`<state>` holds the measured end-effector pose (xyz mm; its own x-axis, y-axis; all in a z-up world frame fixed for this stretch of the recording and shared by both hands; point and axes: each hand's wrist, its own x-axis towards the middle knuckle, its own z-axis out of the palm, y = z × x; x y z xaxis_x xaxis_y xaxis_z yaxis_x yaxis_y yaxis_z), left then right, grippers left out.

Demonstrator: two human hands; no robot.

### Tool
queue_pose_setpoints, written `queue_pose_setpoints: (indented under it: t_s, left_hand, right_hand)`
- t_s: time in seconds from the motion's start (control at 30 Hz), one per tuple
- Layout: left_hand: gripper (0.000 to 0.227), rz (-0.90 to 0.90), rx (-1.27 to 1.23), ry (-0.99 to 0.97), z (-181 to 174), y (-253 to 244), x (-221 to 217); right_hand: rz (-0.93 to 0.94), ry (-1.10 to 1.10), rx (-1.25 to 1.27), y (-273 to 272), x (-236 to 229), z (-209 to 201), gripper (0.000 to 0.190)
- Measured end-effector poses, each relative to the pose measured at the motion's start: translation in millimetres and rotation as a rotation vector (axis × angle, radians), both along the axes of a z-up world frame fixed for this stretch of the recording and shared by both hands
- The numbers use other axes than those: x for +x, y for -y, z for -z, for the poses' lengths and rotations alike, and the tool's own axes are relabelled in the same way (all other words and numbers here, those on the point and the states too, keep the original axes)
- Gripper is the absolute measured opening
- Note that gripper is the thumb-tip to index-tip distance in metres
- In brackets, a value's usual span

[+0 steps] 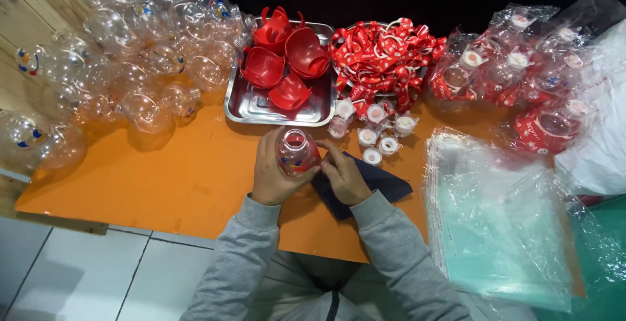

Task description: Assembling small plastic containers by attaching red bases, decorative straps, and white caps.

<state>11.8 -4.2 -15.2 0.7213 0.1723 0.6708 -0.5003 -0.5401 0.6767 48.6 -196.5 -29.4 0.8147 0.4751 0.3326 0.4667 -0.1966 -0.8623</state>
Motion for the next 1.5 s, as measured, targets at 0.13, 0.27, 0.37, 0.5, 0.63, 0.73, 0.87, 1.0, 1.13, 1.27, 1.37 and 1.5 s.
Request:
queue_pose_setpoints:
  t_s: [0.13, 0.27, 0.37, 0.5, 0.63, 0.73, 0.87, 1.0, 1.13, 1.27, 1.37, 1.5]
  left_hand:
    - [0.103, -0.025, -0.003, 0.009, 7, -1, 2]
    - [0.103, -0.009, -0.029, 0.023, 7, 0, 4]
    - [0.102, -0.011, -0.024, 0.047, 9, -2, 4]
    - [0.099, -0.024, 0.005, 0.084, 9, 0, 3]
    - [0.093, -0.005, 0.006, 0.102, 7, 1, 1]
    - [0.089, 0.037, 0.017, 0.132, 5, 1, 3]
    - [0.087, 0.039, 0.001, 0.149, 7, 4, 1]
    - [0.085, 0.070, -0.034, 0.132, 1, 6, -2]
    - [0.081, 0.125, -0.029, 0.123, -11, 7, -7]
    - [0.082, 0.091, -0.016, 0.102, -4, 8, -4]
    - [0.083, 0.075, -0.009, 0.083, -1, 10, -4]
    - [0.087, 0.088, -0.009, 0.018, 0, 10, -5]
  right_hand:
    - [0.044, -0.049, 0.050, 3, 6, 20, 0.051]
    - [0.083, -0.058, 0.042, 8, 6, 25, 0.046]
    - [0.115, -0.049, 0.036, 10, -1, 21, 0.042]
    - [0.153, -0.048, 0.063, 15, -10, 23, 0.036]
    - [0.177, -0.057, 0.086, 22, -19, 25, 0.033]
    - [0.175, -0.053, 0.058, 25, -23, 15, 0.035]
    - [0.192, -0.045, 0.027, 23, -30, 9, 0.034]
    - [0.220, 0.010, -0.042, 22, -30, 9, 0.032]
    - [0.219, -0.010, -0.025, 21, -28, 11, 0.031]
    - [0.229, -0.016, -0.045, 21, -29, 10, 0.030]
    - [0.229, -0.025, -0.052, 20, -31, 9, 0.029]
    - [0.225, -0.052, -0.052, 21, -28, 17, 0.028]
